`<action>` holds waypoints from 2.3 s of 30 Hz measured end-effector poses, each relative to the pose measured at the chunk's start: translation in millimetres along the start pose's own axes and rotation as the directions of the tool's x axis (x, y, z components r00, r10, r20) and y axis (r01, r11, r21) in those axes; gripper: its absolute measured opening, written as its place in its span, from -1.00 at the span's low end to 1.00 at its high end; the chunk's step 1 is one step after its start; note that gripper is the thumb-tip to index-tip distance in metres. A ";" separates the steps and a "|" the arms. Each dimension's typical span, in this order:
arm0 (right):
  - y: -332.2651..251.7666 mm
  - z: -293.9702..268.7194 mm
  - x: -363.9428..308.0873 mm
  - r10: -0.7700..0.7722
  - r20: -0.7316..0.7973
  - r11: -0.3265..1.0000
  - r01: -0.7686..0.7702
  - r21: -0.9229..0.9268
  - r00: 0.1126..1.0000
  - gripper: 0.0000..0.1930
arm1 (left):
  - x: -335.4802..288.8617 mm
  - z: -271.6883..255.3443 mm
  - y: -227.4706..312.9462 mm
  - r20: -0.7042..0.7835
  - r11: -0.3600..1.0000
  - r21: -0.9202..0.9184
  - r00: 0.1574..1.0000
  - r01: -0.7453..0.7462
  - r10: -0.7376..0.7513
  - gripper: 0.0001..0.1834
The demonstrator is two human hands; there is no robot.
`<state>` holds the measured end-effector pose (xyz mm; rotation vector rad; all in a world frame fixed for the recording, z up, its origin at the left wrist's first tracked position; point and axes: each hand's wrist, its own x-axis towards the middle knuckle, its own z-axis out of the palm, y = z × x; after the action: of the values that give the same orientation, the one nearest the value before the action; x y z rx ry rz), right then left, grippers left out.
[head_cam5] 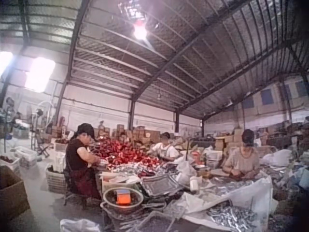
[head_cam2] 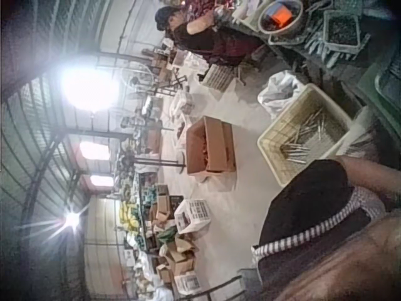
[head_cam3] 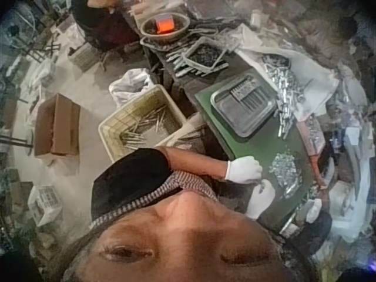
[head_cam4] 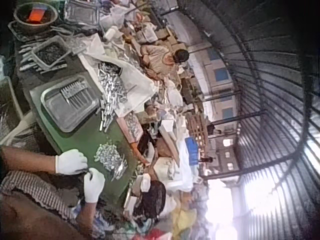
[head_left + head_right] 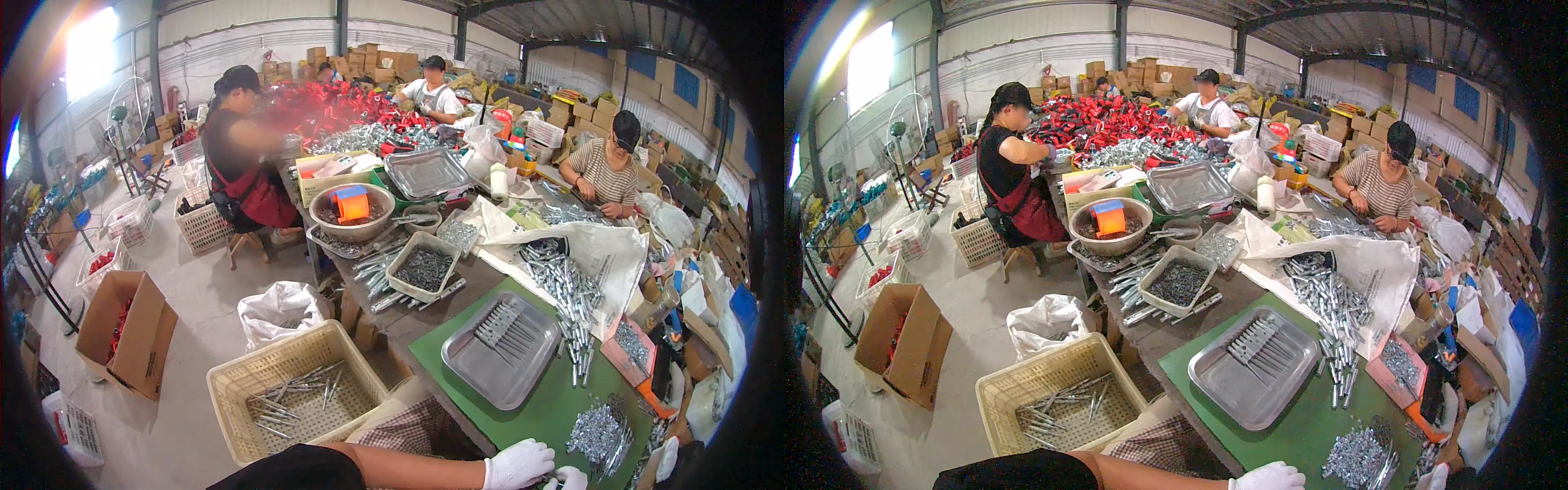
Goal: The person assembles metal components by inserting metal pins into small metal parts and fastening them with an electric screwdriver, then places the assembled pieces into a metal tray.
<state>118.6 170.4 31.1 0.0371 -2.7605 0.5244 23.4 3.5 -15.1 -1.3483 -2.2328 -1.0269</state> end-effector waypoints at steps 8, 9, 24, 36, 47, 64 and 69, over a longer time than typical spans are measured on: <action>-3.0 2.6 3.8 -0.082 -0.030 0.997 0.082 -0.002 0.996 -0.81 | -1.4 4.7 -2.0 -0.024 1.000 -0.002 1.000 0.004 -0.004 -0.75; -3.3 2.8 3.9 -0.087 -0.037 0.996 0.087 -0.001 0.995 -0.80 | -1.1 4.5 -2.4 -0.022 1.000 -0.003 1.000 -0.002 0.002 -0.75; -11.2 -2.4 1.7 0.003 -0.032 1.000 -0.003 0.005 0.999 -0.75 | -1.8 2.7 -4.5 -0.025 1.000 -0.007 1.000 -0.016 0.016 -0.81; -17.3 -7.2 4.6 -0.176 0.006 0.982 0.176 -0.068 0.984 -0.74 | -0.7 12.5 -7.2 0.129 0.999 -0.027 0.991 0.046 -0.042 -0.83; -6.5 9.3 -29.6 0.134 -0.178 0.978 -0.159 -0.136 0.975 -0.65 | 4.0 -7.9 -5.8 0.149 0.996 -0.073 0.988 0.042 -0.030 -0.85; 150.9 -61.1 -67.7 0.417 -0.449 0.549 -0.613 -0.568 0.790 -0.36 | 8.8 -13.1 -3.7 0.057 0.997 -0.071 0.998 -0.001 0.005 -0.80; 155.9 -55.9 -73.5 0.602 -0.376 0.551 -0.707 -0.443 0.704 -0.39 | 7.9 -15.0 -0.9 0.049 0.998 -0.060 0.999 0.004 -0.001 -0.80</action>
<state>192.3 333.2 1.4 -1.1820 -2.5396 -0.1661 17.5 -2.8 -0.4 -1.4108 -2.2562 -1.0809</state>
